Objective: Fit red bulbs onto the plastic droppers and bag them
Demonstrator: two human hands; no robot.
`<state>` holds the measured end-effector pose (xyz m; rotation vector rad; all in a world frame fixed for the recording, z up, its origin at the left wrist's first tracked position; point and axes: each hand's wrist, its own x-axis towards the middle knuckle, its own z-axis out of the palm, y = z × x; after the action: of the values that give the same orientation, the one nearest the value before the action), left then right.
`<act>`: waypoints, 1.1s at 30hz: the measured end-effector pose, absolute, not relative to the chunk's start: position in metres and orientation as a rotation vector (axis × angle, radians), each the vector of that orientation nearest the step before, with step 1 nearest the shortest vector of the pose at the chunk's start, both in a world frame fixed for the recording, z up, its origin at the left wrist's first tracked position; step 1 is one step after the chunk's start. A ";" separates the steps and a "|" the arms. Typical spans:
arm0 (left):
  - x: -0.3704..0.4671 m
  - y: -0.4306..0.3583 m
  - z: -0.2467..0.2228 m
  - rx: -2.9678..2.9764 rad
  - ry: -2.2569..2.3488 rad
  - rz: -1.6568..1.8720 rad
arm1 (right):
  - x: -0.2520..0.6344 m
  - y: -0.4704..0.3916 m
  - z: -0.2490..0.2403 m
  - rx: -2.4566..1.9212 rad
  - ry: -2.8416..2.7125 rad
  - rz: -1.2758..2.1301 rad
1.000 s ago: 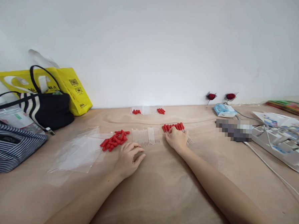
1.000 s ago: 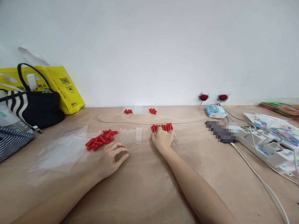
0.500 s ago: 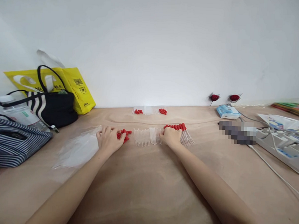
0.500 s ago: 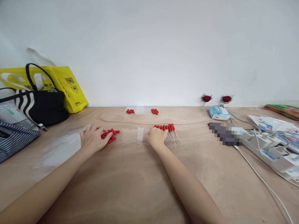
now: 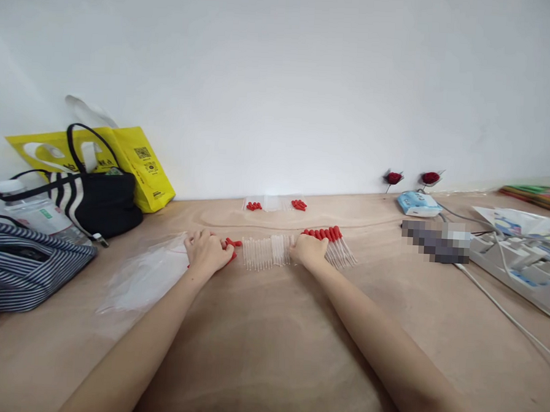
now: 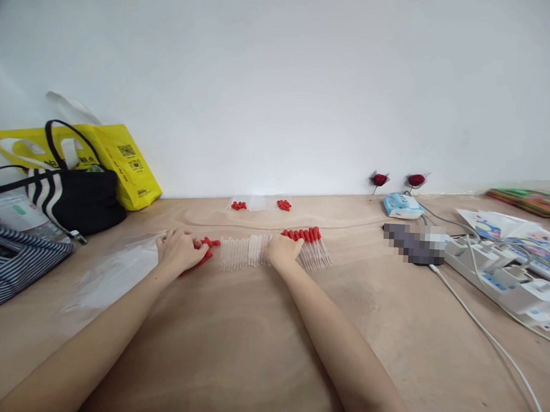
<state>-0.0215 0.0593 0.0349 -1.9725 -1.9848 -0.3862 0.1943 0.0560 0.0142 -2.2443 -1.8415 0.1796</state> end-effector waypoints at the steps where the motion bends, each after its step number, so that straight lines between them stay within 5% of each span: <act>1: -0.020 0.055 0.037 -1.981 -1.933 -0.422 | 0.196 0.053 0.017 -2.225 -1.854 0.166; 13: 0.030 -0.012 -0.004 -2.673 -1.107 -0.730 | 0.263 -0.026 -0.016 -1.189 -2.190 0.145; 33: 0.037 -0.014 -0.011 -2.839 -1.152 -0.933 | 0.236 -0.044 -0.024 -1.072 -2.161 0.105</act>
<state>0.0369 -0.0142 -0.0115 -2.8391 -1.1520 -0.9334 0.2362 -0.0440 -0.0241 -1.0720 -2.1614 0.1050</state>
